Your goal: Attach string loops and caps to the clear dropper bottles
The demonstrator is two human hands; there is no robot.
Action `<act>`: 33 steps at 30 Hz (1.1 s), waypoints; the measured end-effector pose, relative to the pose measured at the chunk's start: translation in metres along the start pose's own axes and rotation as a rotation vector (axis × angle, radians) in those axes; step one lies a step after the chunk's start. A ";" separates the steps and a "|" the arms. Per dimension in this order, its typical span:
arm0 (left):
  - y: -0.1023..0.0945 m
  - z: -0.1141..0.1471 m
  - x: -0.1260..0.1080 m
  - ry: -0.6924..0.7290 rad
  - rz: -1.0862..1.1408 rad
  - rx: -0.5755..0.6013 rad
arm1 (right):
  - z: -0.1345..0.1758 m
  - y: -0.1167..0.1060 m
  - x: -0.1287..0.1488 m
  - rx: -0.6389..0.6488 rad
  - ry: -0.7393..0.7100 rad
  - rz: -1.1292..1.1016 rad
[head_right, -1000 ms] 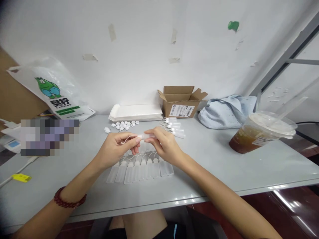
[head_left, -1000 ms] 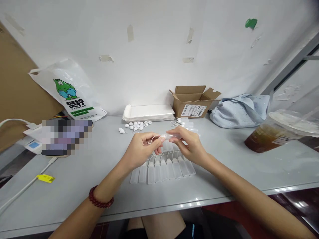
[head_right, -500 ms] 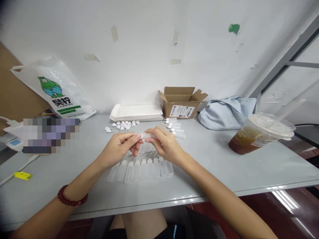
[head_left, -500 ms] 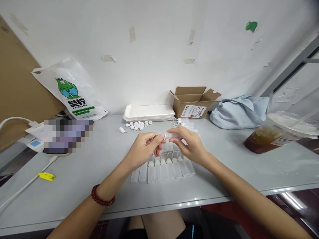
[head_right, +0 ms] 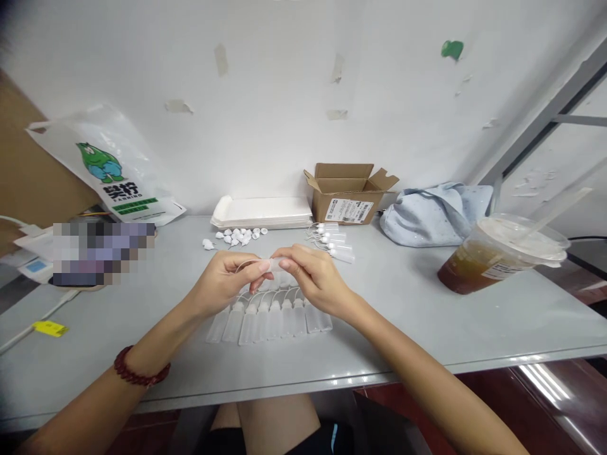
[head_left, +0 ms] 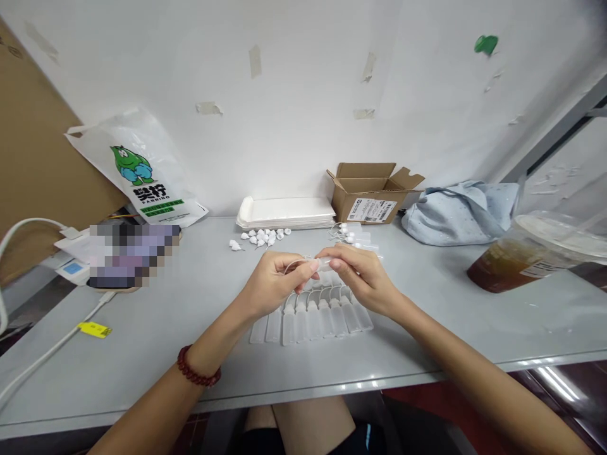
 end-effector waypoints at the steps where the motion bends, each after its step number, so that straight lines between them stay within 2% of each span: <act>1: -0.001 0.001 0.000 0.001 -0.024 -0.010 | -0.001 0.000 -0.001 0.012 0.030 -0.059; 6: -0.001 0.003 -0.005 0.050 -0.200 -0.086 | -0.001 0.002 -0.015 0.093 0.227 -0.307; 11: 0.006 0.002 -0.008 0.093 -0.306 -0.074 | 0.001 0.008 -0.028 0.159 0.418 -0.580; 14: 0.009 0.001 -0.008 0.103 -0.353 -0.073 | 0.001 0.005 -0.032 0.194 0.474 -0.607; 16: 0.007 0.000 -0.005 0.102 -0.365 -0.092 | 0.001 -0.009 -0.035 0.161 0.477 -0.516; 20: -0.017 0.000 0.007 0.013 -0.399 -0.254 | 0.008 -0.059 -0.053 -0.115 0.506 -0.240; 22: -0.031 0.001 0.014 -0.058 -0.410 -0.330 | 0.014 -0.080 -0.067 -0.170 0.580 -0.120; 24: -0.041 0.001 0.018 -0.102 -0.406 -0.379 | 0.019 -0.087 -0.082 -0.075 0.656 -0.090; 26: -0.046 0.001 0.020 -0.121 -0.399 -0.406 | 0.022 -0.085 -0.093 0.097 0.702 -0.088; 29: -0.043 0.000 0.021 -0.137 -0.391 -0.397 | 0.025 -0.074 -0.103 0.306 0.731 0.002; 33: -0.036 -0.002 0.021 -0.131 -0.392 -0.360 | 0.025 -0.065 -0.102 0.475 0.731 0.218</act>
Point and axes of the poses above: each hand's wrist, its own z-axis away from the middle knuckle, its own y-axis out of the palm, x = y × z, the point moved 5 cm from there along -z, towards the middle knuckle, and after that the axes turned 11 degrees about x, right-handed, at the moved point
